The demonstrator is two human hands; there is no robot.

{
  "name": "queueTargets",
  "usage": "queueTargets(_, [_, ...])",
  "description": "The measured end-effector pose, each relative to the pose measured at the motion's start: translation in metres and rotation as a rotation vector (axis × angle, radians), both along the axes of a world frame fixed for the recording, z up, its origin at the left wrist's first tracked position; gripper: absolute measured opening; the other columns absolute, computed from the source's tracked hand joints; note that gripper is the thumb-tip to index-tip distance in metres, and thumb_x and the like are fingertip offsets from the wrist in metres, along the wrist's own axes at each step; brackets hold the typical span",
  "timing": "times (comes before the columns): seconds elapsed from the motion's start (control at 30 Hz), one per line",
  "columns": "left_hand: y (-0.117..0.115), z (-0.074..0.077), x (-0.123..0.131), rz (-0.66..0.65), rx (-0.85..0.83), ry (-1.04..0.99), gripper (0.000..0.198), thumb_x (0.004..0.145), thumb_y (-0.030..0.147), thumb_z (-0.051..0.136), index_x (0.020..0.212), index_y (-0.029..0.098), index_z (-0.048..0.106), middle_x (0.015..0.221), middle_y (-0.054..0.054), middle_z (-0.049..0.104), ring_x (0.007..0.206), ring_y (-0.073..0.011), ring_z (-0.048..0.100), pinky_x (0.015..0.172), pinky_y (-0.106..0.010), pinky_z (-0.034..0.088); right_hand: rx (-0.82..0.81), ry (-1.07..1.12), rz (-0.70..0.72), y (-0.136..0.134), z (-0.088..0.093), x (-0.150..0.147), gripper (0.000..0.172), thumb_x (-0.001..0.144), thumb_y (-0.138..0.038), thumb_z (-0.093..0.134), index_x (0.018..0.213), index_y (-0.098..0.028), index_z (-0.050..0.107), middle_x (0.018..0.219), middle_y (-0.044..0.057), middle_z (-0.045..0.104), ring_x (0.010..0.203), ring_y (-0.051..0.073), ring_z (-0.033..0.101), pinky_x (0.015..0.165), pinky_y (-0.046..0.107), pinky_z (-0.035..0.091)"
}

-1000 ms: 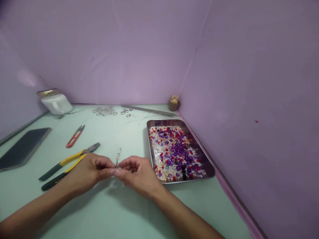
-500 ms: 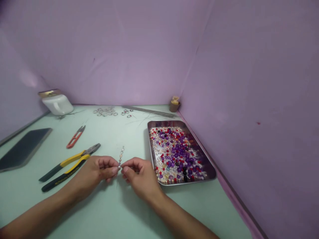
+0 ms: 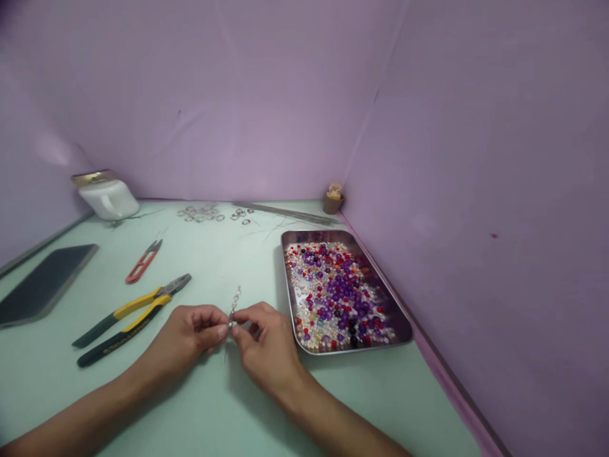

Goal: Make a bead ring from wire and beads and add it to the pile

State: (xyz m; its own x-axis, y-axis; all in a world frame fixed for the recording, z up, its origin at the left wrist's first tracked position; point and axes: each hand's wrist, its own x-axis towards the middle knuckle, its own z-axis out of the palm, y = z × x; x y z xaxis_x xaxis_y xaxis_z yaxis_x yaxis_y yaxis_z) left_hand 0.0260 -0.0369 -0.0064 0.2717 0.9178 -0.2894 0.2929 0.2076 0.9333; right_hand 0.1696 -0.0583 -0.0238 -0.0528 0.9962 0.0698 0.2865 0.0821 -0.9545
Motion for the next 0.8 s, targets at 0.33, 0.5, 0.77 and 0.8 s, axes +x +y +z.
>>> queueTargets(0.33, [-0.005, 0.0, 0.004, -0.019, -0.033, 0.001, 0.007, 0.064, 0.02, 0.054, 0.061, 0.014, 0.055, 0.042, 0.005, 0.049, 0.04, -0.0082, 0.039, 0.042, -0.021, 0.029, -0.309, 0.27, 0.012, 0.004, -0.003, -0.002, 0.012, 0.067, -0.027, 0.057, 0.068, -0.014, 0.057, 0.047, -0.002, 0.053, 0.042, 0.01, 0.049, 0.043, 0.023, 0.039])
queueTargets(0.5, [-0.005, 0.004, 0.003, -0.004, 0.042, 0.019, 0.011, 0.064, 0.022, 0.057, 0.061, 0.013, 0.061, 0.056, 0.0, 0.059, 0.054, -0.0125, 0.049, 0.052, -0.023, 0.037, -0.246, 0.204, 0.021, 0.002, -0.005, -0.001, 0.012, 0.068, -0.027, 0.057, 0.068, -0.015, 0.058, 0.055, 0.0, 0.057, 0.049, 0.012, 0.055, 0.048, 0.024, 0.042])
queueTargets(0.77, [-0.005, 0.011, 0.003, 0.055, -0.019, 0.074, 0.012, 0.06, 0.023, 0.058, 0.057, 0.013, 0.062, 0.053, 0.0, 0.059, 0.052, -0.0135, 0.049, 0.048, -0.023, 0.036, -0.211, 0.179, 0.054, 0.001, -0.005, -0.002, 0.011, 0.07, -0.026, 0.055, 0.068, -0.015, 0.057, 0.058, 0.001, 0.057, 0.054, 0.011, 0.055, 0.052, 0.023, 0.043])
queueTargets(0.8, [-0.005, 0.012, 0.003, 0.054, -0.022, 0.071, 0.011, 0.059, 0.023, 0.058, 0.056, 0.013, 0.061, 0.052, 0.0, 0.058, 0.051, -0.0134, 0.049, 0.047, -0.023, 0.036, -0.208, 0.179, 0.058, 0.001, -0.005, -0.002, 0.011, 0.07, -0.026, 0.055, 0.067, -0.015, 0.057, 0.058, 0.0, 0.057, 0.054, 0.011, 0.054, 0.052, 0.023, 0.043])
